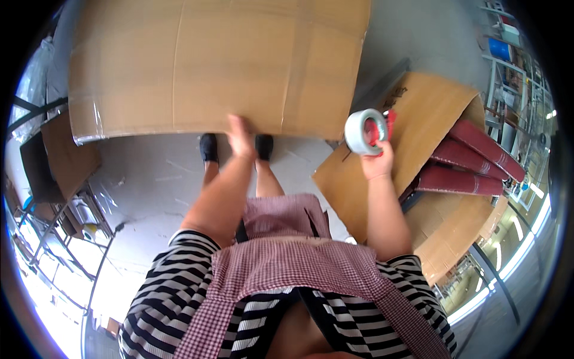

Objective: The person assembles a cardboard box, seals the bottom and top with adhesive tape using a dispenser, applies a shipping label to the top, and writes on the side of the box with a marker.

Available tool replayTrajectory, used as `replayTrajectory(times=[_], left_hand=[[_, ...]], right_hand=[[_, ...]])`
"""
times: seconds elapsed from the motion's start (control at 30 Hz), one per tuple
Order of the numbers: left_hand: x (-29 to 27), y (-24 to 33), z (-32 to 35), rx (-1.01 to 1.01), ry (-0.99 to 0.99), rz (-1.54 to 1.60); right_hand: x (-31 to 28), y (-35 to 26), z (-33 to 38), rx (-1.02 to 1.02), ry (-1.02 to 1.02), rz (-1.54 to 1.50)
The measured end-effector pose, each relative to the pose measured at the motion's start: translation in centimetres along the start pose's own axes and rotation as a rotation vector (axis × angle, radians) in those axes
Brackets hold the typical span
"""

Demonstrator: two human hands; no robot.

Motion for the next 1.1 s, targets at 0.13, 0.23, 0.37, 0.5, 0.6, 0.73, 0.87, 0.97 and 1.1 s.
replayTrajectory(times=[0.13,0.23,0.37,0.5,0.6,0.73,0.87,0.97,1.1], left_hand=[[8.2,-4.5,9.4,-0.506,-0.318,-0.49],[6.8,-3.8,9.1,-0.592,-0.419,-0.551],[-1.9,0.0,6.7,-0.567,-0.228,-0.454],[-8.9,7.7,8.2,-0.462,-0.061,-0.471],[-11.3,11.5,10.1,-0.4,0.132,-0.512],[-8.6,15.1,13.4,-0.584,-0.11,-0.897],[0.8,18.8,16.3,-0.333,-0.489,-0.865],[8.9,21.7,18.7,-0.356,-0.634,-0.609],[15.8,23.7,21.5,-0.277,-0.647,-0.738]], right_hand=[[-0.9,5.1,-2.0,-0.017,0.127,-0.076],[-0.1,6.3,-2.6,-0.021,0.144,-0.038],[-0.3,7.3,-2.6,-0.049,0.219,0.184],[3.5,8.8,0.2,-0.044,0.106,0.221],[6.6,11.7,3.2,0.001,-0.005,0.17],[9.3,11.4,3.9,0.023,-0.262,0.144],[13.5,5.1,7.5,-0.098,-0.483,0.304],[15.1,2.0,10.8,-0.37,-0.519,0.512],[17.8,-1.7,14.5,-0.669,-0.444,0.859]])
Point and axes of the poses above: each hand's wrist, its own z-axis away from the middle knuckle, its own x-axis out of the palm, y = z × x, the point moved 3 cm from there along -z, towards the middle knuckle, and after that the axes turned 9 degrees about -x, right-handed, at the moved point
